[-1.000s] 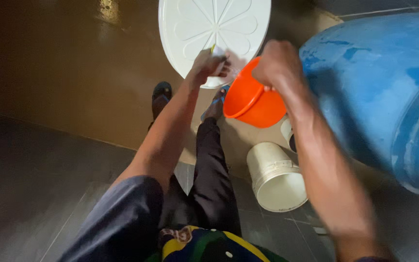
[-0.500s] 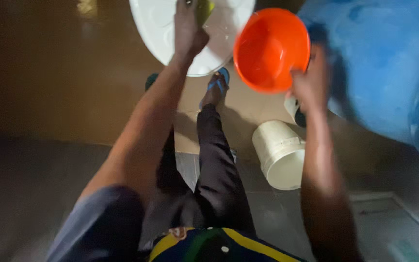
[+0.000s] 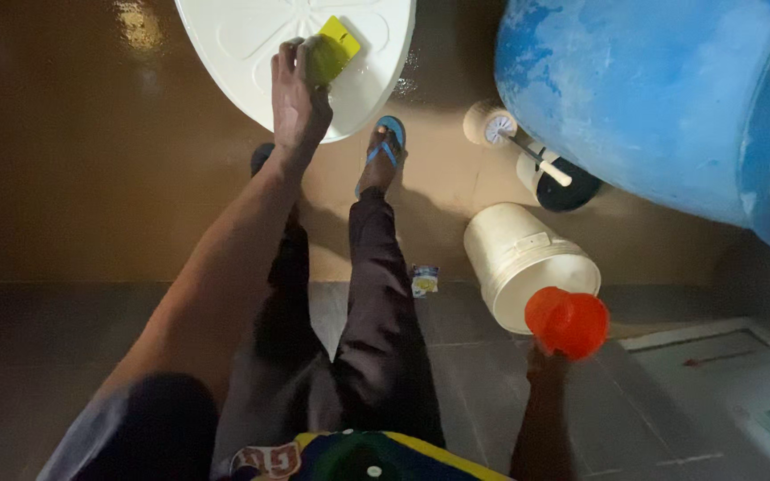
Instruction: The person scrubs the underside and top of a toilet seat and the rim of a toilet bowl using a sponge, then rinses the seat by pouring water from a small bucket.
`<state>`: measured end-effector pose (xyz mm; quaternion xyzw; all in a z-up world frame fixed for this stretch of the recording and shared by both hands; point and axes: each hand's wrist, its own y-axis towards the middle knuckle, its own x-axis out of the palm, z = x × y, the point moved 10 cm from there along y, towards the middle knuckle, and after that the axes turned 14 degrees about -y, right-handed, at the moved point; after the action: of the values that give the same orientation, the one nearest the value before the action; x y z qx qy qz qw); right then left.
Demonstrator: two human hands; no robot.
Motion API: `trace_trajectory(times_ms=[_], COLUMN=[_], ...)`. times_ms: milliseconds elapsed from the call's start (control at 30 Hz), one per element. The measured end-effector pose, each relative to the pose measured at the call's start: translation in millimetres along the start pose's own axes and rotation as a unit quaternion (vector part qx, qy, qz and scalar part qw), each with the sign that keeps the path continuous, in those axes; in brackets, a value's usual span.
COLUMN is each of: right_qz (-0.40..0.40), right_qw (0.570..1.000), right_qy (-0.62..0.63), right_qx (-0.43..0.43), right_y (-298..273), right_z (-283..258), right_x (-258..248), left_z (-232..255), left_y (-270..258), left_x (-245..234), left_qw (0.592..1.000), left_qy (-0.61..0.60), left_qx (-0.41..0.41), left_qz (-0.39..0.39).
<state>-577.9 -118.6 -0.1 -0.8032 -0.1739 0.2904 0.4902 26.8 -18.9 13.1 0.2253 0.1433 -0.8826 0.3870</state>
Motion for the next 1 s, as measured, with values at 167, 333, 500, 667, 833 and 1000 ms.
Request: trace_trajectory(times_ms=[167,333,500,667,833,1000], right_qz=[-0.024,-0.012,0.075,-0.011,-0.022,0.028], right_qw=[0.993,0.878,0.571,0.540,0.406,0.471], right_qy=[-0.021,-0.123,-0.480,-0.667,-0.608,-0.638], right_qx=[-0.118,-0.462,-0.662,-0.513,-0.682,-0.609], right_y=[41.0,13.6,6.0,93.4,15.2,73.8], right_z=[-85.5,-261.2,-345.5,-377.9,-393.8,-451.0], right_x=[55.3,220.7,440.4,490.1,520.7,516.0], left_z=[-22.7,-45.2,-41.7,-56.3,-52.8,-53.7], left_y=[0.1,-20.6,-24.1,-42.9,-35.5,-41.1], left_x=[-1.0,4.0,-10.6,-10.9,-6.4,-2.8], left_qw=[0.996,0.967,0.958,0.972,0.960,0.960], left_qy=[0.074,0.143,0.246,0.065,0.037,0.091], left_qx=[-0.044,-0.206,-0.111,-0.214,-0.268,-0.237], left_qz=[0.031,-0.040,0.099,0.070,0.079,0.122])
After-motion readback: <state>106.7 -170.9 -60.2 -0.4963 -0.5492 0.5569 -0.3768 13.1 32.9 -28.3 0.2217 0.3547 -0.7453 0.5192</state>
